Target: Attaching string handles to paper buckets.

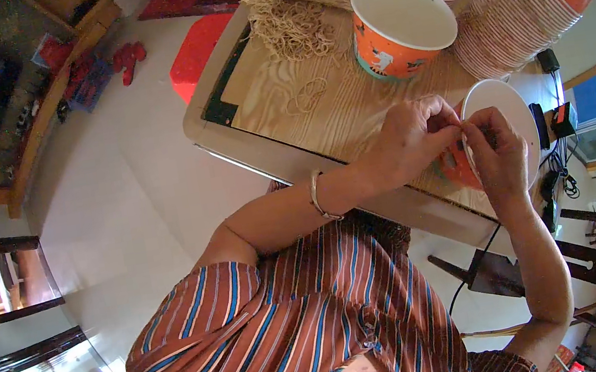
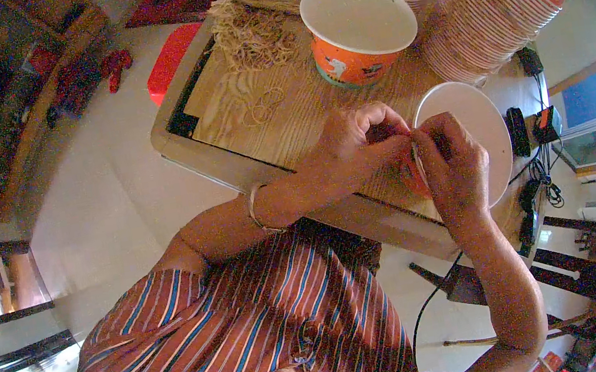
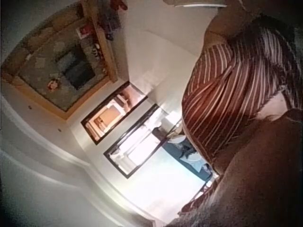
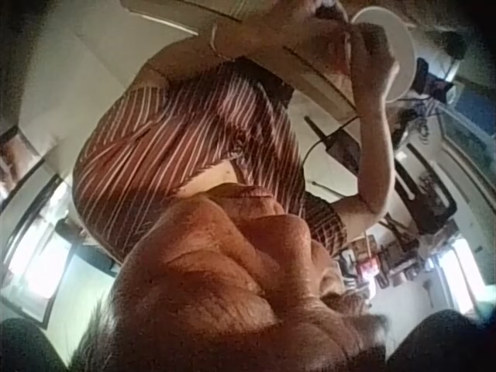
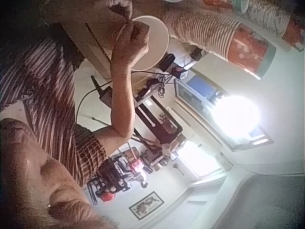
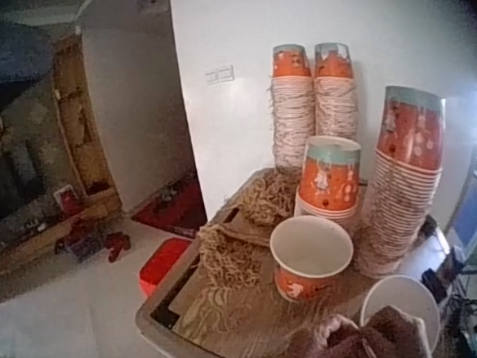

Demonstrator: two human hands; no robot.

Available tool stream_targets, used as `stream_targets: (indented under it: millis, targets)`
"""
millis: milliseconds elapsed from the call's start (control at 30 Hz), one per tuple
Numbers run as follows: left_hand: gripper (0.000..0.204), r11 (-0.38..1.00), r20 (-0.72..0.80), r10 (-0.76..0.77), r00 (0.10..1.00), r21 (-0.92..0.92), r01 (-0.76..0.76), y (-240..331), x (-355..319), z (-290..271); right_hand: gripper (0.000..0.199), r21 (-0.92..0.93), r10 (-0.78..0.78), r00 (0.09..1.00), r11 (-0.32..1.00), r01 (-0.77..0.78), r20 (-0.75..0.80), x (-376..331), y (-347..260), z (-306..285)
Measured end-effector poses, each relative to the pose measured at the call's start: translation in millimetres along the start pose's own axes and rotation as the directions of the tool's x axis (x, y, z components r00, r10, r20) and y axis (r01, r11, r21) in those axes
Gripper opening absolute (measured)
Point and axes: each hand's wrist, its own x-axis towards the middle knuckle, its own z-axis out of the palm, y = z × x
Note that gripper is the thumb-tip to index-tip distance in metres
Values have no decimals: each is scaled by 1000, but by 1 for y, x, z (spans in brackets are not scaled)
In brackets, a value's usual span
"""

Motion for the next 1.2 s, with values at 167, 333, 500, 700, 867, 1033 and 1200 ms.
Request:
stream_targets:
  millis: [167, 333, 500, 700, 867, 1033, 1200]
  targets:
    - [18, 998, 0, -21, 1000, 64, 21, -3, 2, 5, 9, 165, 280, 947, 938, -305, 158, 5, -8, -10]
    - [15, 995, 13, -74, 997, -67, 75, -11, 5, 9, 8, 351, 328, 904, 841, -412, 274, 6, -1, -18]
    - [11, 985, 34, -136, 990, -101, 138, -13, 7, 5, 17, 428, 344, 893, 788, -443, 292, 1, -5, -18]
    - [12, 991, 32, -101, 994, -89, 103, -11, 6, 4, 18, 443, 326, 915, 802, -401, 238, -9, 6, -20]
    - [12, 993, 29, -102, 994, -59, 103, -10, 6, 5, 11, 392, 273, 928, 848, -357, 254, -9, 3, -21]
    - [12, 993, 18, -69, 997, -92, 70, -10, 5, 6, 10, 379, 272, 918, 848, -370, 287, -6, -2, -22]
    - [13, 994, 22, -61, 998, -93, 63, -13, 6, 8, 10, 390, 283, 922, 843, -370, 264, -5, 2, -20]
